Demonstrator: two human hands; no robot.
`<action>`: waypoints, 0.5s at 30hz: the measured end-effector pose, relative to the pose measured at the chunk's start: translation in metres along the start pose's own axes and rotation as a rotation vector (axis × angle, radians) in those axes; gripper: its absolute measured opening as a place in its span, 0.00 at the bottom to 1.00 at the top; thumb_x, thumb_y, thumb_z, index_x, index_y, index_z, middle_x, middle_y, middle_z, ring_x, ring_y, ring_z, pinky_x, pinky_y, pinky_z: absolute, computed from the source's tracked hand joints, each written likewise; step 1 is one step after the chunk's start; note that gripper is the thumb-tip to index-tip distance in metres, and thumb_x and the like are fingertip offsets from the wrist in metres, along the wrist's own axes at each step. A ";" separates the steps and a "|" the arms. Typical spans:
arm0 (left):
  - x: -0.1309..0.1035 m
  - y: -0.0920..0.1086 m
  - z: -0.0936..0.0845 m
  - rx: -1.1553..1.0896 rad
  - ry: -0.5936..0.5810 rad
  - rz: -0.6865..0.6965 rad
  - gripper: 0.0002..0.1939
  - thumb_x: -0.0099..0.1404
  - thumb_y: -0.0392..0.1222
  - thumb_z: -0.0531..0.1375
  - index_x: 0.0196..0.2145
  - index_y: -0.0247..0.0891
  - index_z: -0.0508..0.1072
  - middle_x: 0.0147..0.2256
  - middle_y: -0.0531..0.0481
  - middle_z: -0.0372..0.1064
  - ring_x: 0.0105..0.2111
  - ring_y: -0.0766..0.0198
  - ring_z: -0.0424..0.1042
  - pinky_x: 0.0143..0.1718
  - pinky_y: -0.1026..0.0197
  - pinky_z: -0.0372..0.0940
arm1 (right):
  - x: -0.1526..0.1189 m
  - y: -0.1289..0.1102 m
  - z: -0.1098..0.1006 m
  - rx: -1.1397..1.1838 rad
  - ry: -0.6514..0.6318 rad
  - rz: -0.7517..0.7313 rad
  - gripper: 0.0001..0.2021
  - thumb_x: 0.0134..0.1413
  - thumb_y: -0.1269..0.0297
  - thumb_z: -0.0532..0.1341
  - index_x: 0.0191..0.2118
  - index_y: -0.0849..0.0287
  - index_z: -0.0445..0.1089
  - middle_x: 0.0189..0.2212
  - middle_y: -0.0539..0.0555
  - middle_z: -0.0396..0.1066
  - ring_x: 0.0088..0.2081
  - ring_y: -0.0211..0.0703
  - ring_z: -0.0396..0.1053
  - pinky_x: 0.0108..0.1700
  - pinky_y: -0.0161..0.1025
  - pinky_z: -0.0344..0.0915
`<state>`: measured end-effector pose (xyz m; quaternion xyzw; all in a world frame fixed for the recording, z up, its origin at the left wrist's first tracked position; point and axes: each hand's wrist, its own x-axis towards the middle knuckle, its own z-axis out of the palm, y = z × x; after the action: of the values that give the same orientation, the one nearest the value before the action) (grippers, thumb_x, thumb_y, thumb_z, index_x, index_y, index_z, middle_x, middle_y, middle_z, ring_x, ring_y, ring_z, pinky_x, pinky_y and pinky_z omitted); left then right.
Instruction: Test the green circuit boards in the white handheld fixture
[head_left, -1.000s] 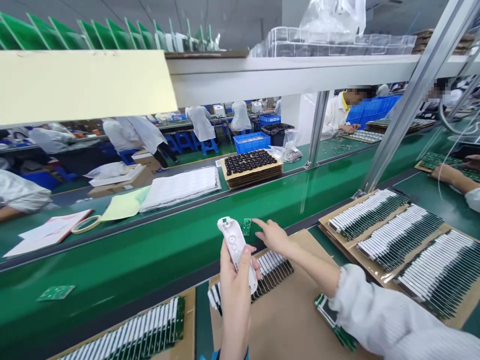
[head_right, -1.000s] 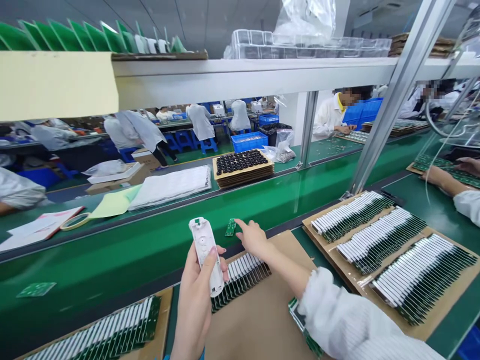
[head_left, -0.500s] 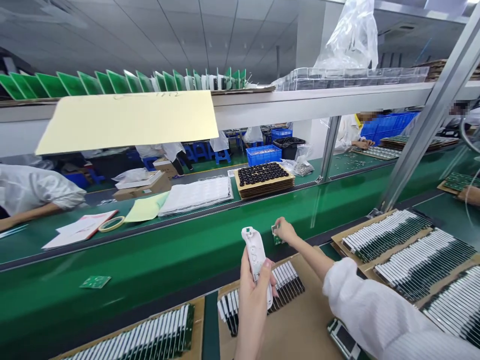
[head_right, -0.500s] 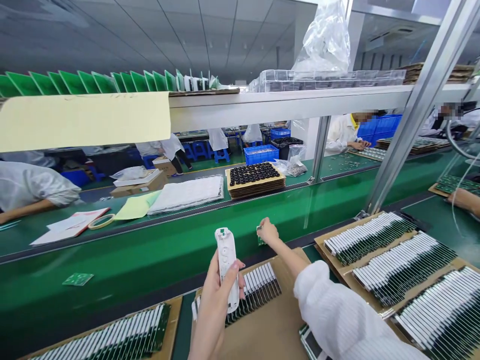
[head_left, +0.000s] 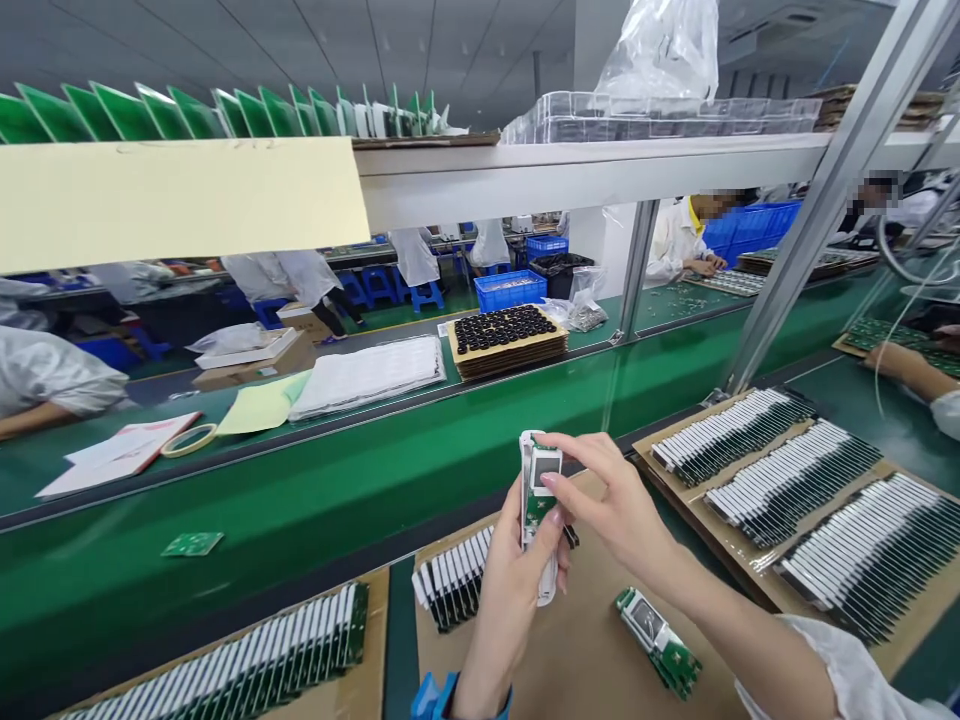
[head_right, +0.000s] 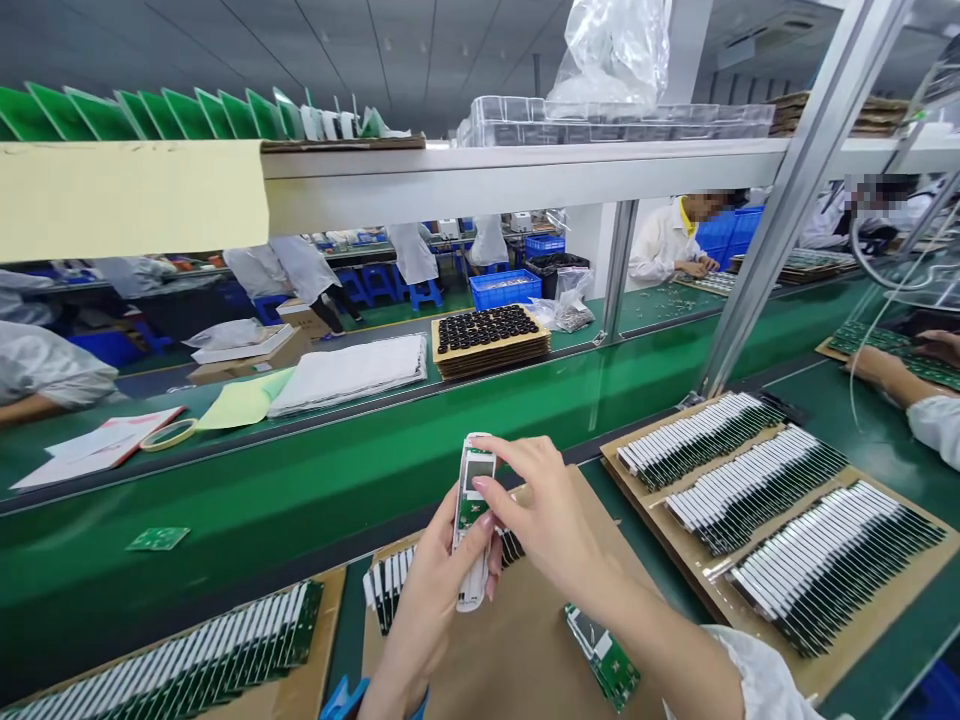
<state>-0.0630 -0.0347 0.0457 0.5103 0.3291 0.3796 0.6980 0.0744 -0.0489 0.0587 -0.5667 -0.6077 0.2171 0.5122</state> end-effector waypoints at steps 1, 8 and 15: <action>-0.002 0.001 0.002 0.000 -0.002 0.004 0.30 0.67 0.49 0.57 0.62 0.38 0.51 0.22 0.54 0.61 0.19 0.68 0.59 0.19 0.67 0.59 | -0.001 0.002 0.000 -0.055 0.024 -0.025 0.18 0.58 0.61 0.58 0.54 0.42 0.67 0.45 0.53 0.67 0.49 0.47 0.62 0.54 0.49 0.60; -0.009 0.000 0.014 0.028 0.004 0.034 0.21 0.68 0.51 0.54 0.56 0.41 0.59 0.28 0.52 0.63 0.18 0.70 0.59 0.15 0.69 0.57 | -0.007 0.001 -0.014 -0.115 -0.050 -0.055 0.19 0.59 0.54 0.58 0.56 0.38 0.63 0.59 0.49 0.55 0.61 0.48 0.51 0.62 0.51 0.54; -0.016 -0.007 0.029 -0.088 0.067 0.023 0.17 0.67 0.52 0.56 0.48 0.41 0.61 0.27 0.54 0.62 0.16 0.72 0.57 0.12 0.72 0.54 | -0.016 -0.012 -0.028 -0.014 -0.102 0.012 0.23 0.55 0.54 0.61 0.57 0.38 0.62 0.61 0.49 0.53 0.63 0.49 0.50 0.64 0.52 0.54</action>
<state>-0.0450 -0.0632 0.0482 0.4697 0.3294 0.4187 0.7040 0.0901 -0.0750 0.0737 -0.5624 -0.6310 0.2444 0.4752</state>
